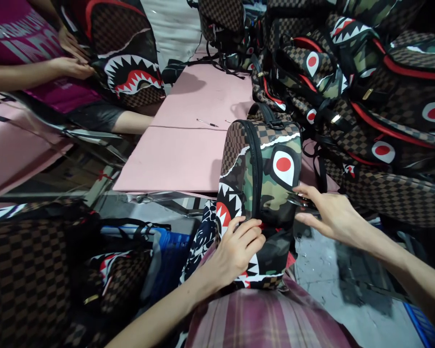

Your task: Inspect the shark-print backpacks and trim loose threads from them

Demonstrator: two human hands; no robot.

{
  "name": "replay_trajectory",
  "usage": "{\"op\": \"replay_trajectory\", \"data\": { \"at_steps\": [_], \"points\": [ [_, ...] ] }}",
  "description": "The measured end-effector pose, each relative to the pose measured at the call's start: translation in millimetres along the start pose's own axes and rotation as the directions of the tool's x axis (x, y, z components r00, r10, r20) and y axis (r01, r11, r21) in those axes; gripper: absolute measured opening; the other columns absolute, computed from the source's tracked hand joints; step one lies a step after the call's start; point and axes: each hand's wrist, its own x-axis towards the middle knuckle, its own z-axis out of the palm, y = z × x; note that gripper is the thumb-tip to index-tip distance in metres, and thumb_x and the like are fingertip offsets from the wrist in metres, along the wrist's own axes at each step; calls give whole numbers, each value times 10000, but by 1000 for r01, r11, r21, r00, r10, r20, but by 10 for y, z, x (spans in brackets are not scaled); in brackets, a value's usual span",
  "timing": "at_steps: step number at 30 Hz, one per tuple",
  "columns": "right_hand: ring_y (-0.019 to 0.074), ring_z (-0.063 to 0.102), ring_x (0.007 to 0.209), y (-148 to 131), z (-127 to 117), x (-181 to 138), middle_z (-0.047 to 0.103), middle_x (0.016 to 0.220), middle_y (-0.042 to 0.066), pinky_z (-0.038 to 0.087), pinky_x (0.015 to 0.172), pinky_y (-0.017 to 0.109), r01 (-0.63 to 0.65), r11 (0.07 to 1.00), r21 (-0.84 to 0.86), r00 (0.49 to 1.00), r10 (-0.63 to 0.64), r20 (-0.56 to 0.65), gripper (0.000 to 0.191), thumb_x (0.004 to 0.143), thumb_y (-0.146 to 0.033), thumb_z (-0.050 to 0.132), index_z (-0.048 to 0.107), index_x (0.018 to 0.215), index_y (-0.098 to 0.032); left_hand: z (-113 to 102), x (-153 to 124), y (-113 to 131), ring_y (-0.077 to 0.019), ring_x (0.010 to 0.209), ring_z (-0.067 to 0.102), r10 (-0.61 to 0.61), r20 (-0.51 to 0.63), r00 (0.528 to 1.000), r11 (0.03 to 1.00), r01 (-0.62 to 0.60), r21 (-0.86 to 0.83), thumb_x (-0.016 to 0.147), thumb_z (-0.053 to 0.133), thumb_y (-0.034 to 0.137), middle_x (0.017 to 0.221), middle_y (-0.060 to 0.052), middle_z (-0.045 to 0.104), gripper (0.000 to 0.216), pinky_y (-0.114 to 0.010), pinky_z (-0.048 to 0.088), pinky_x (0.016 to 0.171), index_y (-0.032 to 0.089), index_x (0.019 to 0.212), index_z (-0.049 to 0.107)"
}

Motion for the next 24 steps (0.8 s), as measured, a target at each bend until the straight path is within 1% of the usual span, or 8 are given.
{"op": "replay_trajectory", "data": {
  "at_steps": [3,5,7,9,11,15,21,24],
  "points": [
    [185,584,735,-16,-30,-87,651,886,77,379,628,292,158,952,-264,981,-182,-68,257,892,-341,458,562,1052,-168,-3,-4,12,-192,1138,468,0,14,1000,1000,0,-14,798,383,-20,966,-59,624,299,-409,251,1006,132,976,567],
    [177,561,779,-10,-46,-85,641,935,54,358,664,298,279,900,-335,946,-318,-67,183,890,-302,486,581,1016,-209,-6,9,26,-191,1130,474,-1,17,1000,1000,1,-10,792,381,-22,954,-58,626,302,-406,252,1003,135,969,569],
    [169,530,779,-15,-59,-52,634,948,30,332,661,296,341,857,-385,916,-396,-70,169,887,-273,507,584,1036,-251,-6,25,41,-190,1121,478,-6,23,1000,1000,6,-6,789,375,-22,949,-58,627,306,-404,256,998,142,960,569],
    [167,495,741,-46,-60,-7,627,890,30,310,634,293,371,833,-411,906,-422,-38,198,891,-251,502,571,1077,-248,-1,35,56,-192,1118,478,-7,24,1000,1000,7,-5,785,375,-19,943,-59,627,305,-408,264,991,144,954,569],
    [174,468,731,-94,-44,42,603,824,43,300,623,295,405,828,-388,904,-427,32,195,893,-244,491,564,1066,-191,6,39,69,-195,1121,474,-4,24,1000,1000,4,-2,779,379,-20,935,-59,627,305,-413,271,986,142,954,569],
    [175,422,720,-133,3,123,548,748,35,283,631,304,438,826,-355,896,-432,102,114,892,-163,463,560,834,-149,25,52,94,-193,1135,463,-20,42,999,1000,20,9,786,381,-19,938,-51,623,305,-414,272,989,142,961,572],
    [163,389,739,24,101,109,562,798,36,249,630,307,507,824,-253,859,-505,80,220,925,-128,392,586,823,-150,97,107,214,-213,1176,435,-41,-2,999,996,41,78,820,361,13,941,-56,617,292,-421,281,990,161,935,586],
    [163,396,763,90,190,70,583,817,44,239,628,312,496,839,-224,864,-502,37,227,931,-151,401,612,849,-148,141,80,322,-279,1244,336,-147,-119,982,969,167,184,792,419,7,1038,-76,577,304,-470,297,963,196,952,596]
  ]
}}
